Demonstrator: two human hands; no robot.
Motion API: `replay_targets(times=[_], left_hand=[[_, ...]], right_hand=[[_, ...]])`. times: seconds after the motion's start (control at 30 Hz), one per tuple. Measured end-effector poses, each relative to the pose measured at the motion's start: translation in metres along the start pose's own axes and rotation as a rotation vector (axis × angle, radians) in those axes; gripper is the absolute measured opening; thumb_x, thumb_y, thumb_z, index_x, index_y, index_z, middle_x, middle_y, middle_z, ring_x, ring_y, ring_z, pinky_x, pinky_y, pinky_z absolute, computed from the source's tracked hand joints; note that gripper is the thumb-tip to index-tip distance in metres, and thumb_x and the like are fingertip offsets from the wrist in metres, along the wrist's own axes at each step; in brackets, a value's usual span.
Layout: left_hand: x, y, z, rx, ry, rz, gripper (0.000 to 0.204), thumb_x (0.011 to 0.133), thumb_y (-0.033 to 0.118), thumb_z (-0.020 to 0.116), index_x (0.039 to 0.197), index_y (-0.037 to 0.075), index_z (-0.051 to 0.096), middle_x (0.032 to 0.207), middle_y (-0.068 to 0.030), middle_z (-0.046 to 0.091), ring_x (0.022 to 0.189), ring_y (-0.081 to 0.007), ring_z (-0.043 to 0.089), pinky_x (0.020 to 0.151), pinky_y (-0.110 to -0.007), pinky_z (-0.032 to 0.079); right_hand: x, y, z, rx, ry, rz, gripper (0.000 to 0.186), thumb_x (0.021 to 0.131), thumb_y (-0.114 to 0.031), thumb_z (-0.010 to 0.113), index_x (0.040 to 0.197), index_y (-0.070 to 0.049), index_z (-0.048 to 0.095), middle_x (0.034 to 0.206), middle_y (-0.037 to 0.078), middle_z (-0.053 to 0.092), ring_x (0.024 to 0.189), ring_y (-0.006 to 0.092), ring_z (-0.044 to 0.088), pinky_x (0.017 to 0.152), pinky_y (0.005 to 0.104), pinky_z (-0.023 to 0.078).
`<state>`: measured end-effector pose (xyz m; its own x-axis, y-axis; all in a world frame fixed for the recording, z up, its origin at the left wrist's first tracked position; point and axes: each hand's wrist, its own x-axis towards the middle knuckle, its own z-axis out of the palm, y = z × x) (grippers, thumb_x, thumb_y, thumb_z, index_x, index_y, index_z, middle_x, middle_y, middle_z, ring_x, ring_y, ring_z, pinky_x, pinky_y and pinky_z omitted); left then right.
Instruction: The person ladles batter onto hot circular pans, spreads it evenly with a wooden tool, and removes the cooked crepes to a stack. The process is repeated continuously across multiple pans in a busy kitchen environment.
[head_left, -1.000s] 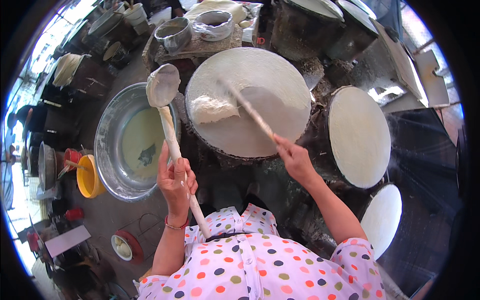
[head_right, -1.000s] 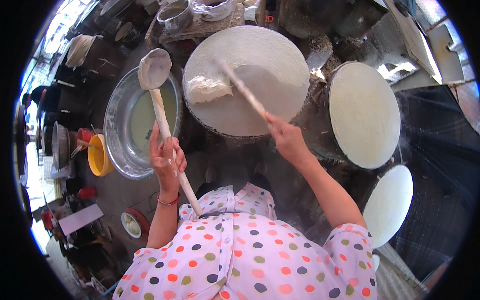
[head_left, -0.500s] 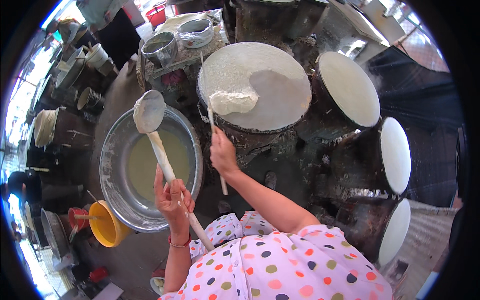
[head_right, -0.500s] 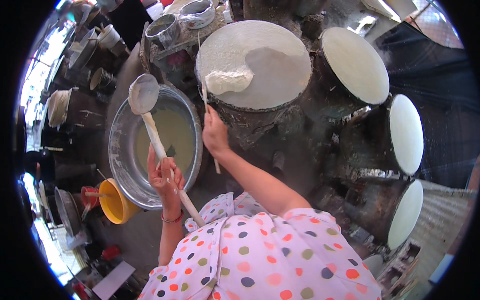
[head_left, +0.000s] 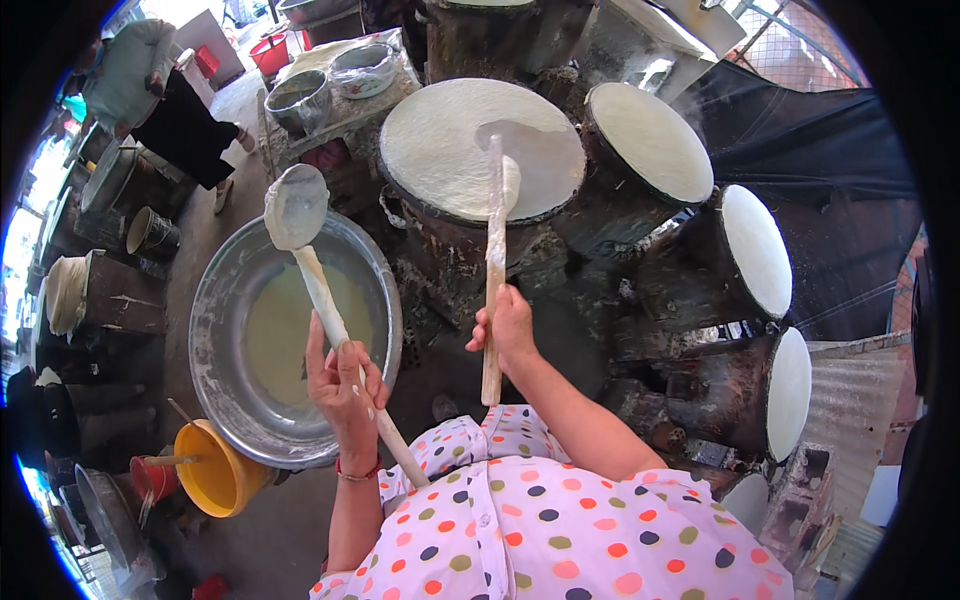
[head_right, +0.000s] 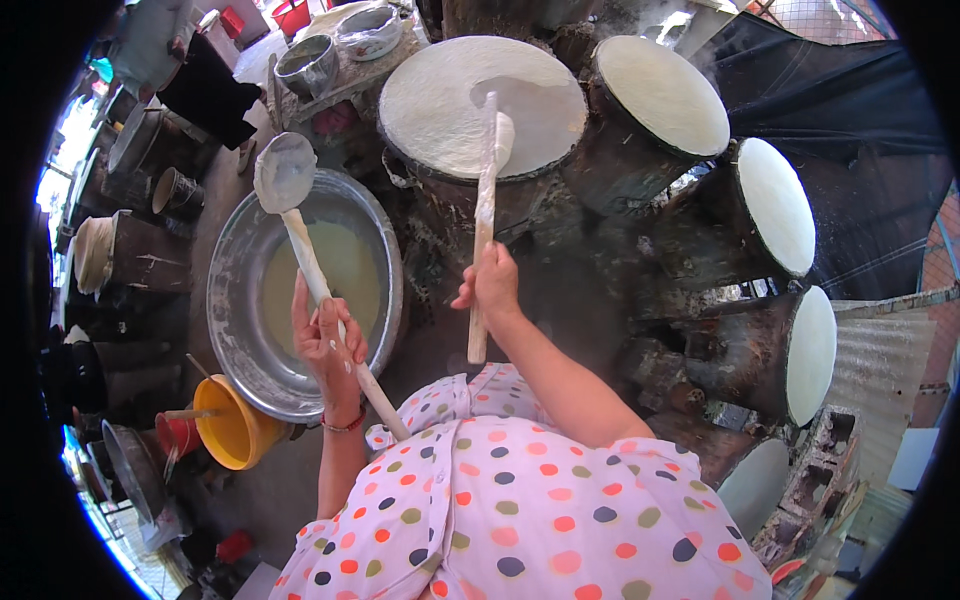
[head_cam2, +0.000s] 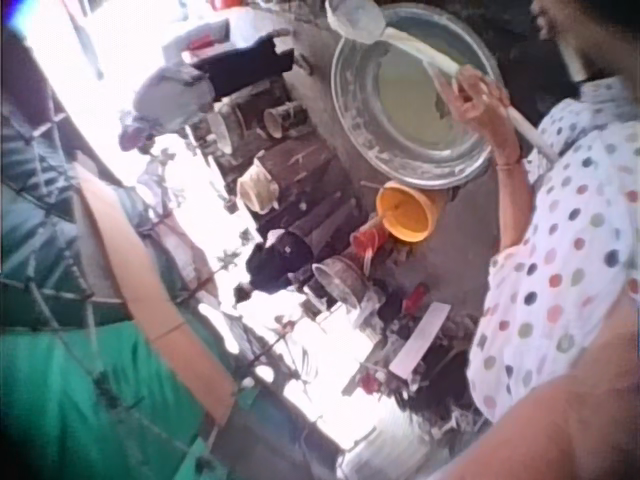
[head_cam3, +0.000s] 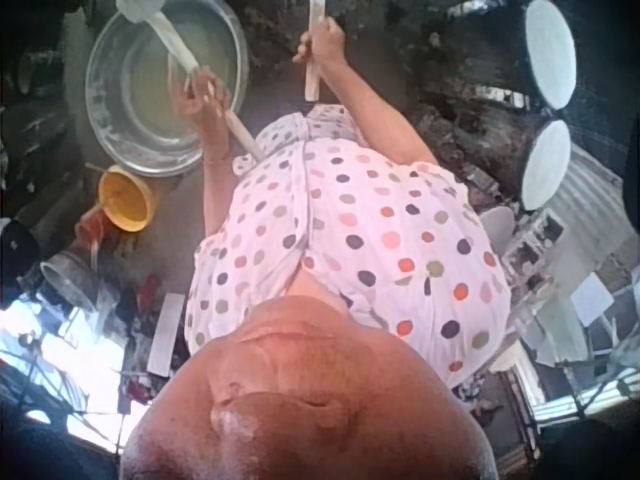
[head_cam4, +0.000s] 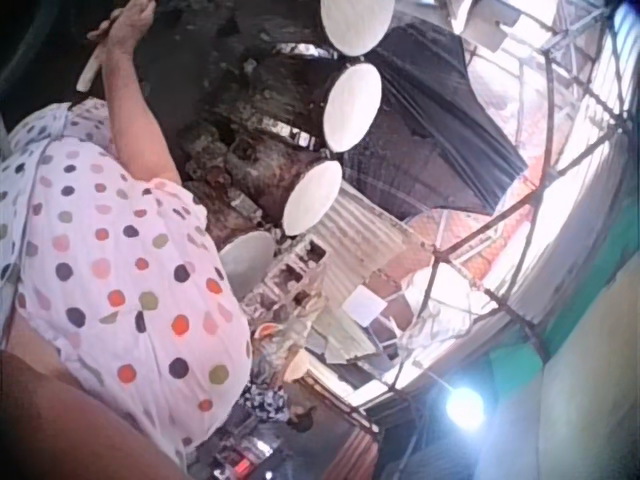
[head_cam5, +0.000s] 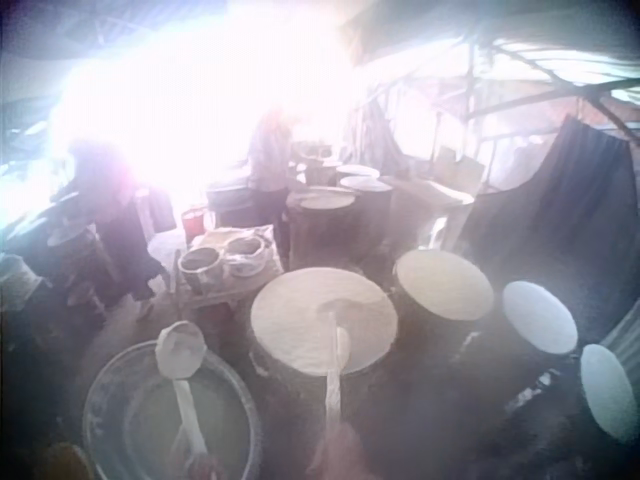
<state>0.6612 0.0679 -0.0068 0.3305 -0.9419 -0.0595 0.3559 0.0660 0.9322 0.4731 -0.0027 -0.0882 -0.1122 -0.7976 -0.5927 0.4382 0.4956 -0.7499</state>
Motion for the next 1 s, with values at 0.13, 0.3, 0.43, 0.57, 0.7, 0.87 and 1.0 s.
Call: replay_targets(times=[0.13,0.3,0.43,0.57,0.7,0.87,1.0], left_hand=[[0.001,-0.004,0.009,-0.014,-0.006,0.01,0.049,0.1,0.014,0.048,0.147,0.015,0.032,0.076,-0.0003,0.048,0.046,-0.0021,0.04,0.036,-0.017,0.031],[0.002,-0.014,0.022,-0.014,-0.055,0.013,0.05,0.1,0.014,0.048,0.147,0.015,0.032,0.077,-0.0005,0.048,0.047,-0.0027,0.04,0.036,-0.017,0.032],[0.0,-0.017,0.042,-0.027,-0.055,-0.032,0.051,0.1,0.014,0.049,0.148,0.015,0.03,0.078,-0.0015,0.048,0.047,-0.0034,0.041,0.036,-0.018,0.033],[0.001,-0.025,0.057,-0.048,-0.074,-0.019,0.051,0.1,0.014,0.049,0.148,0.015,0.03,0.078,-0.0019,0.048,0.047,-0.0037,0.041,0.036,-0.018,0.033],[0.0,-0.031,0.066,-0.035,-0.07,-0.009,0.051,0.1,0.013,0.048,0.148,0.015,0.03,0.078,-0.0024,0.049,0.047,-0.0038,0.041,0.036,-0.018,0.034],[0.0,-0.035,0.077,-0.017,-0.039,-0.021,0.051,0.1,0.013,0.048,0.148,0.016,0.031,0.078,-0.0023,0.048,0.047,-0.004,0.041,0.036,-0.018,0.034],[-0.001,-0.04,0.09,-0.002,-0.03,-0.03,0.051,0.1,0.012,0.048,0.147,0.016,0.032,0.078,-0.0022,0.048,0.047,-0.0042,0.041,0.036,-0.018,0.034]], right_hand=[[0.003,-0.007,0.004,-0.219,0.0,-0.184,0.03,0.102,-0.029,0.031,0.108,-0.004,0.047,0.062,0.003,0.046,0.039,0.01,0.045,0.033,0.0293,0.046],[-0.013,0.002,-0.016,-0.731,-0.069,-0.252,0.024,0.1,-0.025,0.038,0.107,-0.009,0.053,0.059,0.006,0.05,0.039,0.014,0.05,0.032,0.0304,0.044],[-0.004,-0.028,-0.077,-0.464,-0.022,-0.076,0.029,0.102,-0.028,0.035,0.119,-0.01,0.052,0.058,0.002,0.046,0.038,0.0103,0.045,0.032,0.0281,0.042],[0.002,-0.056,-0.084,-0.215,-0.053,0.034,0.032,0.103,-0.03,0.033,0.12,-0.009,0.049,0.058,0.001,0.044,0.037,0.0091,0.041,0.033,0.0282,0.041],[-0.01,-0.044,-0.072,-0.69,-0.052,-0.19,0.032,0.101,-0.029,0.035,0.11,-0.007,0.056,0.061,0.006,0.052,0.042,0.0148,0.052,0.038,0.0333,0.045],[0.017,-0.031,-0.139,-1.006,0.007,-0.672,0.028,0.099,-0.027,0.039,0.101,-0.008,0.059,0.059,0.015,0.056,0.043,0.0248,0.057,0.039,0.0386,0.045],[0.022,-0.093,-0.141,-0.735,0.0,-0.156,0.032,0.101,-0.03,0.035,0.106,-0.009,0.058,0.054,0.003,0.047,0.038,0.0112,0.047,0.032,0.0297,0.042]])
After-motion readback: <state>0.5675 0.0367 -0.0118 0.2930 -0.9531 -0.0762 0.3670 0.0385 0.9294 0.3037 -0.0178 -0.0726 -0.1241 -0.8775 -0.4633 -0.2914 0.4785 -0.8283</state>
